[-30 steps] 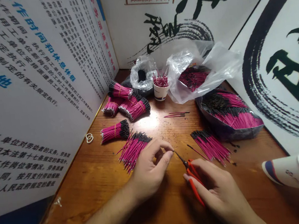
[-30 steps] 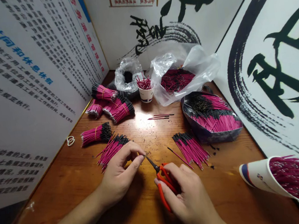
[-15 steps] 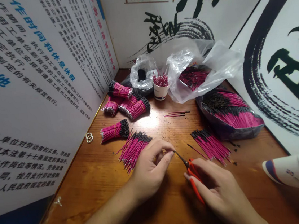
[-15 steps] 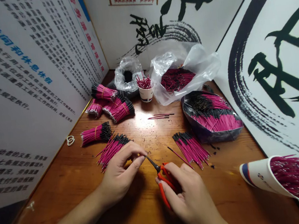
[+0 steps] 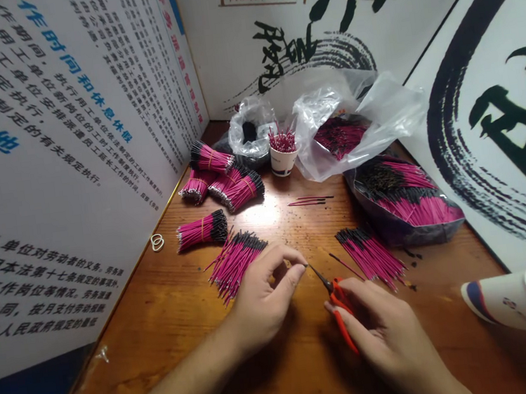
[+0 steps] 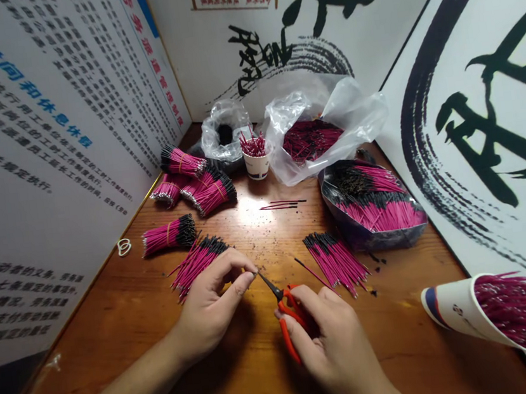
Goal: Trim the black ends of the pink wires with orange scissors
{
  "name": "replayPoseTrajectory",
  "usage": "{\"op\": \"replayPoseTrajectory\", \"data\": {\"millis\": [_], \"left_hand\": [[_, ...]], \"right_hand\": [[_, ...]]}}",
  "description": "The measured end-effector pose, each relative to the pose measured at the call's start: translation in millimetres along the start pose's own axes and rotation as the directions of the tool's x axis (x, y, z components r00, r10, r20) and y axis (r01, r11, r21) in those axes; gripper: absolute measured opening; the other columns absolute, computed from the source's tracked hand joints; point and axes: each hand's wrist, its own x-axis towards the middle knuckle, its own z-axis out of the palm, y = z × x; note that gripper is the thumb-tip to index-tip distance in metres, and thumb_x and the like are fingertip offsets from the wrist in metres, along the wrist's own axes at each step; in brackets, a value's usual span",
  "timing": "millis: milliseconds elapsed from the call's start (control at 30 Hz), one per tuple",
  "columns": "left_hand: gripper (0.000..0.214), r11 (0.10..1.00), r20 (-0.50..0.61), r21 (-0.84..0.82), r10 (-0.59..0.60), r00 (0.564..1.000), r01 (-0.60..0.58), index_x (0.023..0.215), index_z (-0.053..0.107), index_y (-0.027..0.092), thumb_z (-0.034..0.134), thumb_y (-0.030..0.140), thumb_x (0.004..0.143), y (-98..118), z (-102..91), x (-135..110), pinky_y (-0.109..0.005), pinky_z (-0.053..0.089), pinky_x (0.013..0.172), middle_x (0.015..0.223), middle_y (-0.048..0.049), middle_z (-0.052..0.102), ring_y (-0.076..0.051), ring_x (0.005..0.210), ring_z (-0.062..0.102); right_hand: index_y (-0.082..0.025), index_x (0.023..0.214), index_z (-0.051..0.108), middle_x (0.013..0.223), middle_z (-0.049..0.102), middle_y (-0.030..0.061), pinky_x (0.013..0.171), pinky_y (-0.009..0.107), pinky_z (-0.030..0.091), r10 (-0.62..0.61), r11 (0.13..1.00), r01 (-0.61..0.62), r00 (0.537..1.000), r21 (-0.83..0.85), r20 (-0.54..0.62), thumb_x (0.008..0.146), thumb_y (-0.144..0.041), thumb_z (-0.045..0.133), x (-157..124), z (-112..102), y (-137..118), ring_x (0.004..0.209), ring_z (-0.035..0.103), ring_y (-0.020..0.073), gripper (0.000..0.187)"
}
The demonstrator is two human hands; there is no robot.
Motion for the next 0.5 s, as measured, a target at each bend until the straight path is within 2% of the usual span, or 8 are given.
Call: {"op": "replayPoseTrajectory", "data": {"millis": [100, 500], "left_hand": [[0.011, 1.0, -0.009, -0.009, -0.007, 1.0, 0.007, 0.088, 0.06, 0.016, 0.051, 0.021, 0.094, 0.2, -0.7, 0.1, -0.025, 0.039, 0.071, 0.082, -0.0007, 0.056, -0.013, 0.076, 0.05], [0.012, 1.0, 0.003, -0.003, -0.002, 1.0, 0.002, 0.088, 0.061, 0.017, 0.052, 0.021, 0.094, -1.1, 0.2, -1.4, -0.026, 0.039, 0.071, 0.083, -0.0011, 0.056, -0.013, 0.077, 0.051]], "right_hand": [[-0.022, 0.091, 0.06, 0.071, 0.064, 0.0008, 0.059, 0.027, 0.044, 0.029, 0.999, -0.028, 1.0, 0.027, -0.004, 0.093, -0.027, 0.053, 0.5, 1.1, 0.3, 0.065, 0.058, 0.017, 0.009], [-0.022, 0.089, 0.058, 0.07, 0.061, -0.0005, 0.057, 0.027, 0.042, 0.018, 0.999, -0.019, 1.0, 0.043, 0.02, 0.093, -0.027, 0.055, -0.1, 2.4, -0.9, 0.063, 0.056, 0.0159, 0.007]]}}
